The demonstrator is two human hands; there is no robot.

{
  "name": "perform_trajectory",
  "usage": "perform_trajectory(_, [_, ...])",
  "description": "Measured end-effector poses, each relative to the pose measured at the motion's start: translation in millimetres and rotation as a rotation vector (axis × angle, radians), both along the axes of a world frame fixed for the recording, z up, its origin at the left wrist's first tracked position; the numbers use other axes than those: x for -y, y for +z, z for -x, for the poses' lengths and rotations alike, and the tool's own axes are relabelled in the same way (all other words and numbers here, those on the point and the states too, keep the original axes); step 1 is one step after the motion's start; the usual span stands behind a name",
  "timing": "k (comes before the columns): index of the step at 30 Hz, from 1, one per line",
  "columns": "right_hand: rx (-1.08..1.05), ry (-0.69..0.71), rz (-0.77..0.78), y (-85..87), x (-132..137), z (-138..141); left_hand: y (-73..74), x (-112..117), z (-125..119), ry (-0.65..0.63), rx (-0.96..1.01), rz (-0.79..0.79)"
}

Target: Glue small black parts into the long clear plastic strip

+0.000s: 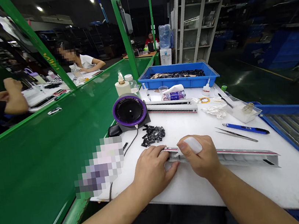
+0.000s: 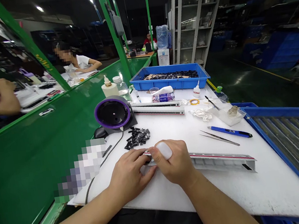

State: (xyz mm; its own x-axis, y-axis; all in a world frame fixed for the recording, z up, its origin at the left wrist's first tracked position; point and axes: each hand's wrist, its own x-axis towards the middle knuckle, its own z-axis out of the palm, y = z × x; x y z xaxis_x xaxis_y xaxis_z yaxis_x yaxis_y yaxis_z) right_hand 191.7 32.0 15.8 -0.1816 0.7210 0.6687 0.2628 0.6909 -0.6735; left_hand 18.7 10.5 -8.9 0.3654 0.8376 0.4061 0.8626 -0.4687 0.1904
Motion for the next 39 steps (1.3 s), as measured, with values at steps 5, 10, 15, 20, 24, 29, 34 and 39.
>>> perform_trajectory(5, [0.002,0.000,-0.008,-0.5,0,-1,0.8,1,0,0.002,0.008,0.008])
perform_trajectory(10, [-0.003,-0.004,0.021,-0.3,3,-1,1.1,0,0,-0.014,0.008,-0.003])
perform_trajectory(15, [-0.435,-0.031,0.287,2.8,1,-8,1.4,2,0,-0.007,0.003,-0.008])
perform_trajectory(20, [-0.823,0.178,0.466,15.1,-9,-34,-0.4,3,1,0.002,0.003,0.015])
perform_trajectory(24, [-0.872,0.140,0.625,21.0,-18,-65,-3.4,3,3,-0.010,0.012,0.002])
perform_trajectory(29, [-0.856,0.155,0.762,22.4,-42,-94,-6.0,2,4,-0.020,0.024,-0.026])
perform_trajectory(34, [-0.329,-0.050,0.668,18.4,-73,-109,-5.7,2,5,-0.023,0.030,-0.077])
perform_trajectory(39, [0.374,-0.216,0.446,7.5,-88,-106,-6.0,-2,7,-0.033,0.020,-0.135])
